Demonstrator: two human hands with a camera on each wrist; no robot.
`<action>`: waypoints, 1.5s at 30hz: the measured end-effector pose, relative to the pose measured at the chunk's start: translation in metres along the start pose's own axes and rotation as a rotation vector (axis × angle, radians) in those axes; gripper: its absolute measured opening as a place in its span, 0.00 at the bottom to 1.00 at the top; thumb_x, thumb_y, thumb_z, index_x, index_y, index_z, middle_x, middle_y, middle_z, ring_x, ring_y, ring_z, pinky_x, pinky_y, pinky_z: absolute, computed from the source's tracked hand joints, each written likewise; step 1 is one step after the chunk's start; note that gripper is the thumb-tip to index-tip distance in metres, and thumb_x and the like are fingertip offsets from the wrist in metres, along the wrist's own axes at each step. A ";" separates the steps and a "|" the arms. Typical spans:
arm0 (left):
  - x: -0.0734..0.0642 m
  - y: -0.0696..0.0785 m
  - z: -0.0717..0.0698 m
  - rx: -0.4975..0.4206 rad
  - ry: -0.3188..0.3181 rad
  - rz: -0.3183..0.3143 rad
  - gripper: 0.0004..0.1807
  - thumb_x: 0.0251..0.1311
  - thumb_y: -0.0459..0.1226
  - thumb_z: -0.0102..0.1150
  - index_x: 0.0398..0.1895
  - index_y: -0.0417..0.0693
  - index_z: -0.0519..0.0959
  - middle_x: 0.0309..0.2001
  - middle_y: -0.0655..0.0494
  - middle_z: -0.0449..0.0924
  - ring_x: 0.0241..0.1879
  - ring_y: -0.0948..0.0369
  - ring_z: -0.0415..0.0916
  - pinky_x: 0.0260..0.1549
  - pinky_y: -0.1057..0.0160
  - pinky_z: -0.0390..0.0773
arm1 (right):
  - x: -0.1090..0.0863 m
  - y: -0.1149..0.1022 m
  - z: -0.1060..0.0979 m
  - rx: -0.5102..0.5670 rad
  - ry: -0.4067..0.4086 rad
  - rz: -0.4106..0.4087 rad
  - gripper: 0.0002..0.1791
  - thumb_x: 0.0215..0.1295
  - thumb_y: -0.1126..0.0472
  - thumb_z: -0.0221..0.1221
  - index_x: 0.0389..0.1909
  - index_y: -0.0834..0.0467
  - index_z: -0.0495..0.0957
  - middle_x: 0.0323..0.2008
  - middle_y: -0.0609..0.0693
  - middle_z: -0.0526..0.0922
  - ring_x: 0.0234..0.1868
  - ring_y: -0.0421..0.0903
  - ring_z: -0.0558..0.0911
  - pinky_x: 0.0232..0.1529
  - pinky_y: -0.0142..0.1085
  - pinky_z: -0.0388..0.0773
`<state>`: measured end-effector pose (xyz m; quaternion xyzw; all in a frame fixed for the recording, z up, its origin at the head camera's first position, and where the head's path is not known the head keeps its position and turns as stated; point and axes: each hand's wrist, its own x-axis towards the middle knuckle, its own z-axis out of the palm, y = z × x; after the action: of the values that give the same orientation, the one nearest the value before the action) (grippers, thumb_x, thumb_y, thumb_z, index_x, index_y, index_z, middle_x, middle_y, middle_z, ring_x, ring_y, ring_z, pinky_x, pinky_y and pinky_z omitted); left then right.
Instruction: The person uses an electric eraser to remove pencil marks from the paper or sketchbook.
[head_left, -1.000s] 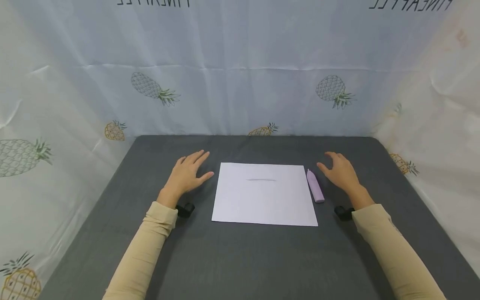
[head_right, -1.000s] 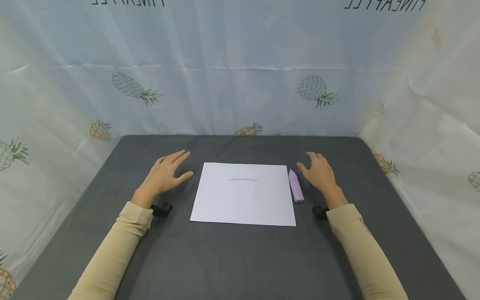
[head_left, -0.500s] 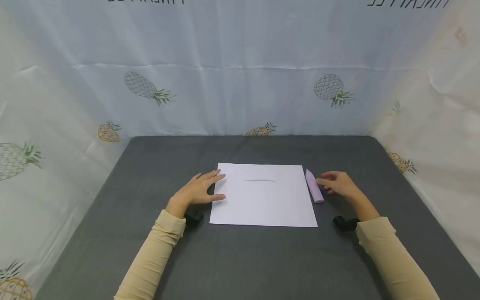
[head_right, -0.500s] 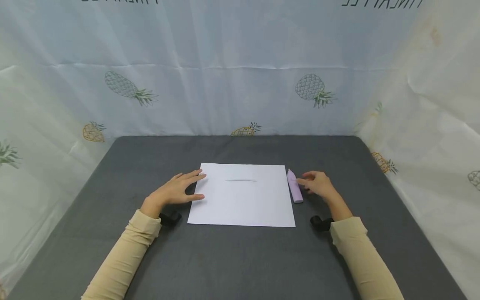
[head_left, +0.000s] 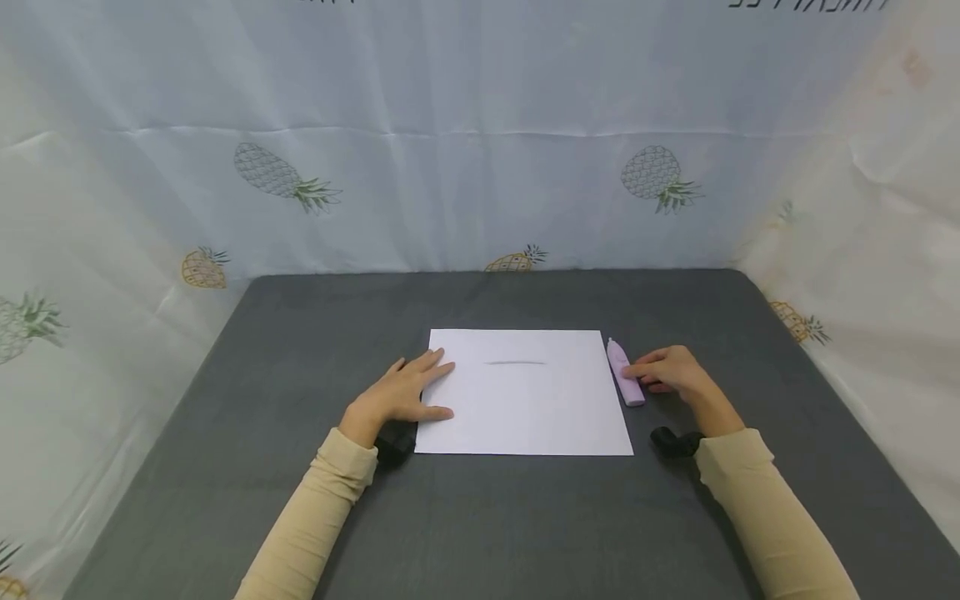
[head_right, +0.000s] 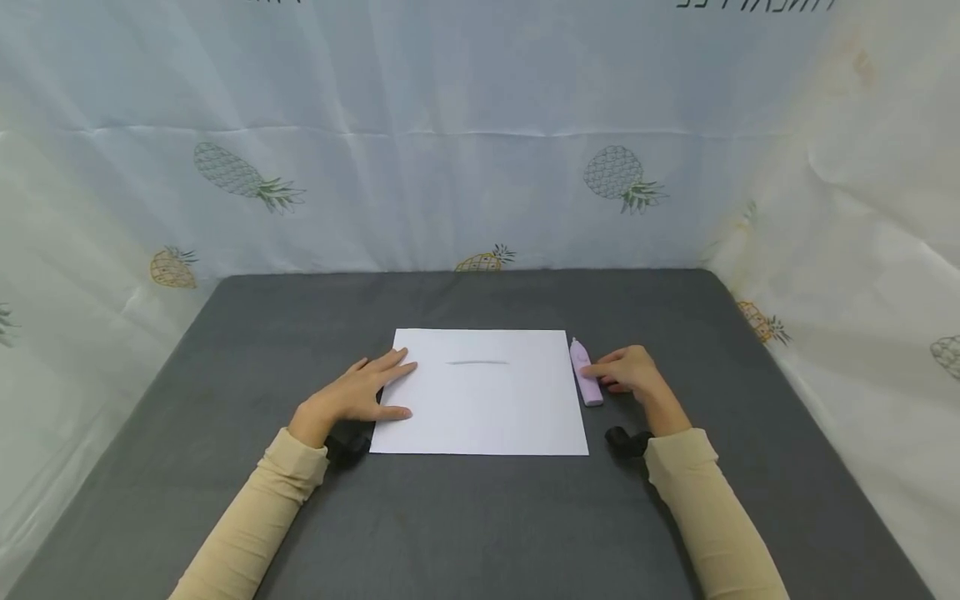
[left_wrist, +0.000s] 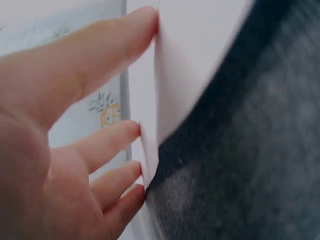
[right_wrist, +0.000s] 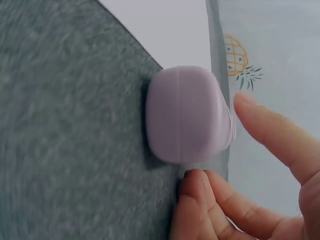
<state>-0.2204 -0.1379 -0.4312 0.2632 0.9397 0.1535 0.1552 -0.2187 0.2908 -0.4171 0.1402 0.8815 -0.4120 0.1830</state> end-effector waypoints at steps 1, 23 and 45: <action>0.000 0.000 0.001 0.007 -0.003 -0.004 0.45 0.57 0.57 0.61 0.74 0.49 0.58 0.78 0.44 0.48 0.77 0.46 0.48 0.72 0.34 0.45 | 0.001 0.000 0.001 -0.001 0.000 0.009 0.36 0.56 0.50 0.68 0.56 0.73 0.73 0.56 0.69 0.76 0.40 0.43 0.82 0.43 0.35 0.84; 0.006 0.012 0.001 0.015 -0.011 -0.057 0.45 0.56 0.56 0.63 0.74 0.52 0.58 0.78 0.46 0.49 0.77 0.47 0.48 0.72 0.34 0.47 | 0.004 0.000 0.006 0.008 -0.013 0.045 0.33 0.58 0.54 0.64 0.55 0.76 0.72 0.35 0.52 0.79 0.34 0.40 0.77 0.34 0.29 0.79; 0.002 0.008 0.001 -0.005 -0.039 -0.017 0.46 0.57 0.56 0.61 0.75 0.51 0.55 0.79 0.46 0.44 0.78 0.47 0.44 0.72 0.33 0.43 | 0.014 0.002 0.005 0.350 -0.727 -0.212 0.04 0.75 0.62 0.40 0.39 0.59 0.58 0.26 0.42 0.77 0.21 0.32 0.70 0.26 0.25 0.70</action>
<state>-0.2188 -0.1303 -0.4295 0.2576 0.9384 0.1494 0.1754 -0.2289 0.2893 -0.4277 -0.0767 0.6859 -0.5947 0.4122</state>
